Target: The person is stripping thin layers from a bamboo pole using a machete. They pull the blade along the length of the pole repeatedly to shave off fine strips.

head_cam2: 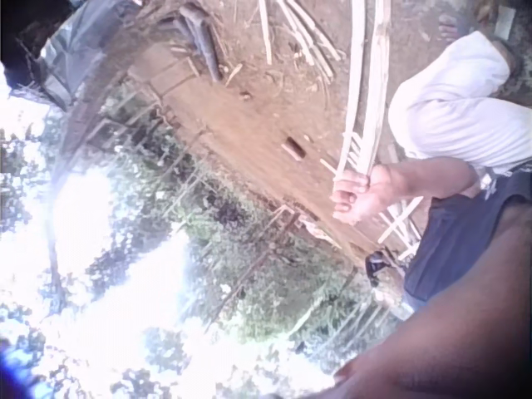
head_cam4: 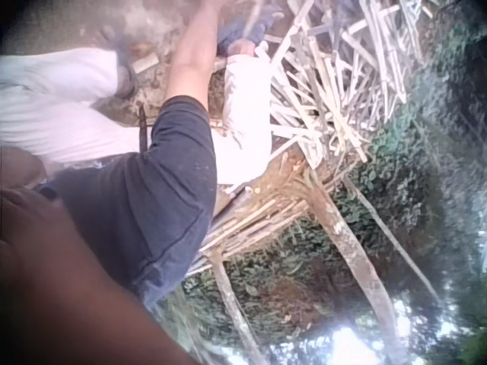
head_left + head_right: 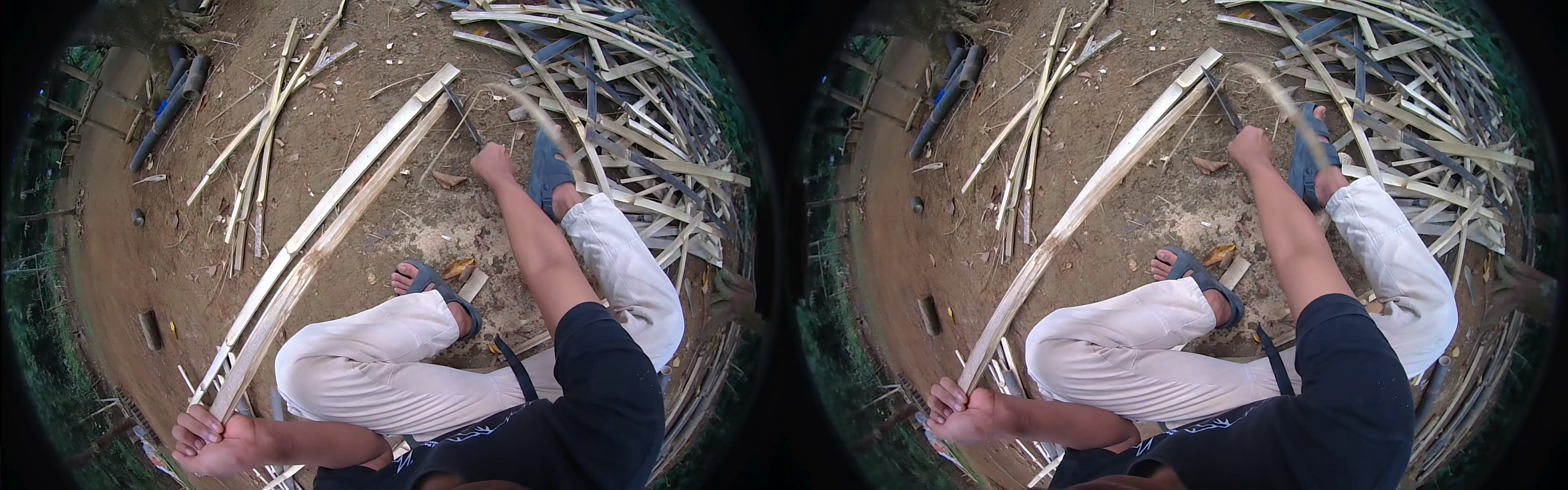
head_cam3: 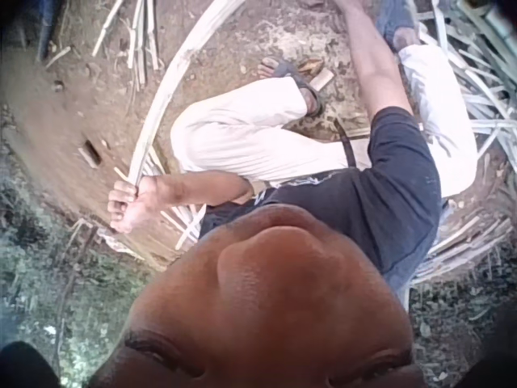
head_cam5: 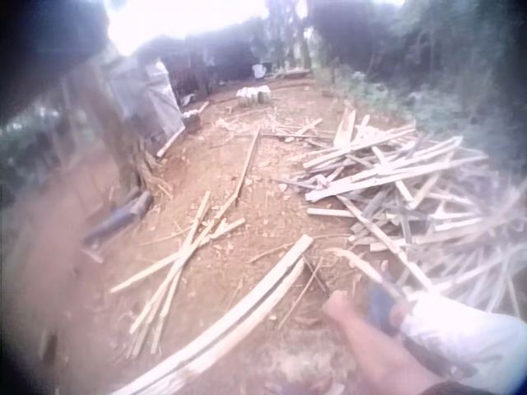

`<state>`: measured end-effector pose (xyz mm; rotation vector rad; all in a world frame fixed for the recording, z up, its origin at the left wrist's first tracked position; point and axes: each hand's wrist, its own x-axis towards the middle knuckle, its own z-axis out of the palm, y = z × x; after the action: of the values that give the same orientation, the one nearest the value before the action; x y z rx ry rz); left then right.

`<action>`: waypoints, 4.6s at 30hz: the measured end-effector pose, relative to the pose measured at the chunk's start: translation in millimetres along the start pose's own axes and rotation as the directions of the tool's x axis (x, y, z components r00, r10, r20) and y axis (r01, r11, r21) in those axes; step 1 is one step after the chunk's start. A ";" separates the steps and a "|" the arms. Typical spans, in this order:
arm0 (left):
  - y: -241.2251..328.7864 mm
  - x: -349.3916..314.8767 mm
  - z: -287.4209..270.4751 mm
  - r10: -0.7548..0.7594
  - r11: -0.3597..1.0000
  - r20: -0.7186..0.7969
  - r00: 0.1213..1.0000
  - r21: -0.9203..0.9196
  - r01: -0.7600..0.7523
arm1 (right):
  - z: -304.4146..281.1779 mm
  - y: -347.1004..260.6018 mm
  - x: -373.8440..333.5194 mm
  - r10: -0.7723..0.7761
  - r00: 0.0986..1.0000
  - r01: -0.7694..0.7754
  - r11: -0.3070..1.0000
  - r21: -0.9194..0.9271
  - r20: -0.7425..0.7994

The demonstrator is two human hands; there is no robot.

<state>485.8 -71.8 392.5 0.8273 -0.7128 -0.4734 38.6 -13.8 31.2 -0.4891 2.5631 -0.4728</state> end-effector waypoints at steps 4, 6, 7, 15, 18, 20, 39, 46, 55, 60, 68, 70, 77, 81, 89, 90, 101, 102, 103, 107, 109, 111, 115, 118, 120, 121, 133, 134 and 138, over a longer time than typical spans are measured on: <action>-3.9 -2.3 5.0 0.028 0.994 -0.040 0.999 0.103 -0.023 | -7.1 -16.7 -33.5 -0.073 0.997 0.073 0.997 -0.003 0.007; -3.9 0.8 -5.8 0.018 0.999 -0.025 1.000 0.035 -0.017 | -2.7 -20.5 -46.9 -0.153 0.988 0.153 0.988 0.025 0.011; -3.7 0.0 -8.3 0.000 1.000 -0.012 1.000 -0.002 0.000 | -1.5 -8.5 -39.5 -0.121 0.993 0.121 0.993 -0.002 0.005; -9.2 5.3 -2.4 -0.111 0.993 -0.174 0.978 -0.064 0.101 | -2.1 15.0 -18.4 0.130 0.989 -0.139 0.981 0.135 0.077; 2.5 -1.3 16.9 -0.079 0.993 -0.138 0.987 -0.101 0.066 | 18.3 39.3 -76.0 0.146 0.986 -0.161 0.951 0.264 0.076; 17.6 -11.0 36.5 -0.043 0.981 -0.074 0.996 -0.194 0.028 | 44.3 56.7 -125.5 0.192 0.981 -0.194 0.945 0.264 0.030; 185.6 16.1 237.8 0.112 0.765 0.823 0.557 -0.429 0.480 | -160.6 -73.2 -245.0 -0.791 0.418 0.893 0.448 0.042 -0.447; 211.8 -8.2 279.2 -0.110 0.900 0.840 0.531 -0.143 0.413 | -148.1 -55.3 -238.9 -0.809 0.567 0.449 0.147 0.881 -0.154; -16.3 -131.1 120.3 -0.507 0.794 0.826 -0.248 0.559 0.240 | -260.9 -125.6 -245.0 -0.816 0.570 0.014 -0.110 0.994 -0.098; -45.2 -206.2 62.0 -0.434 0.637 0.789 -0.434 0.610 0.471 | -319.1 -164.2 -221.5 -0.813 0.569 0.045 -0.120 0.992 -0.124; -48.3 -194.3 67.1 -0.666 0.452 0.680 -0.307 0.695 0.559 | -248.2 -121.4 -143.4 -0.455 0.873 0.366 0.374 0.852 -0.176; -78.0 -203.1 64.4 -0.691 0.690 0.723 -0.003 0.661 0.295 | -149.4 -43.6 -120.8 -0.384 0.917 0.389 0.803 0.451 -0.108; -133.1 -202.4 51.9 -0.790 0.608 0.591 0.165 0.790 0.081 | 39.6 131.6 -223.2 -0.135 0.940 0.177 0.978 -0.111 0.312; -144.2 -210.5 44.1 -0.898 0.373 0.435 -0.070 0.834 0.407 | 55.9 129.5 -219.3 -0.018 0.950 0.060 0.990 -0.124 0.313; -162.8 -220.3 30.8 -0.882 0.222 0.361 -0.303 0.885 0.410 | 49.6 126.1 -236.1 -0.165 0.986 0.166 0.983 0.075 -0.019; -147.3 -217.0 33.4 -0.853 0.175 0.366 -0.373 0.872 0.458 | 29.0 112.2 -233.5 -0.115 0.993 0.110 0.985 0.134 0.029; -65.8 -200.4 22.6 -0.723 -0.169 0.339 -0.602 0.758 0.630 | -160.4 46.8 -245.6 -0.741 0.640 0.762 0.646 0.044 -0.200; -51.4 -196.3 14.7 -0.727 -0.171 0.332 -0.601 0.759 0.628 | -169.0 42.3 -251.3 -0.775 0.613 0.783 0.622 -0.015 -0.152; -45.2 -194.6 5.5 -0.730 -0.173 0.327 -0.600 0.760 0.626 | -174.1 37.8 -254.2 -0.806 0.583 0.804 0.591 -0.072 -0.102; -53.0 -221.9 -20.6 -0.846 0.053 0.289 -0.448 0.882 0.469 | -168.8 45.1 -251.4 -0.879 0.474 0.862 0.450 -0.235 0.053; -57.5 -238.1 -35.6 -0.886 0.274 0.375 -0.271 0.897 0.346 | -167.1 45.6 -254.9 -0.870 0.485 0.864 0.460 -0.205 0.088; -70.6 -249.0 -47.7 -0.833 0.521 0.537 -0.136 0.843 0.138 | -164.5 47.1 -254.2 -0.876 0.469 0.875 0.443 -0.196 0.115; -64.1 -257.3 -54.2 -0.822 0.566 0.567 -0.062 0.824 0.023 | -160.8 62.3 -229.0 -0.872 0.471 0.863 0.424 -0.274 0.136; -67.8 -263.8 -62.0 -0.798 0.596 0.601 -0.051 0.798 0.087 | -158.2 76.7 -194.0 -0.734 0.670 0.723 0.612 -0.319 0.111; -57.0 -257.8 -50.6 -0.856 0.496 0.512 -0.074 0.853 0.161 | -155.7 79.6 -194.1 -0.733 0.673 0.727 0.632 -0.267 0.098; -60.0 -258.0 -52.3 -0.841 0.518 0.538 -0.058 0.832 0.200 | -156.6 75.4 -211.5 -0.763 0.633 0.769 0.601 -0.218 0.132; -47.5 -232.6 -42.7 -0.888 0.103 0.299 -0.351 0.871 0.481 | -136.8 74.0 -209.4 -0.889 0.456 0.877 0.442 -0.190 0.035; -47.3 -233.8 -44.5 -0.893 0.093 0.290 -0.344 0.867 0.489 | -133.4 76.5 -209.6 -0.919 0.392 0.903 0.379 -0.203 0.026; -44.7 -236.6 -38.2 -0.890 0.112 0.316 -0.329 0.850 0.514 | -132.4 76.4 -168.6 -0.810 0.584 0.755 0.565 -0.332 -0.052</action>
<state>349.2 69.7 248.5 1.4141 -1.1873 -2.3678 89.0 155.3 174.9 -1.8362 2.4620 -0.4596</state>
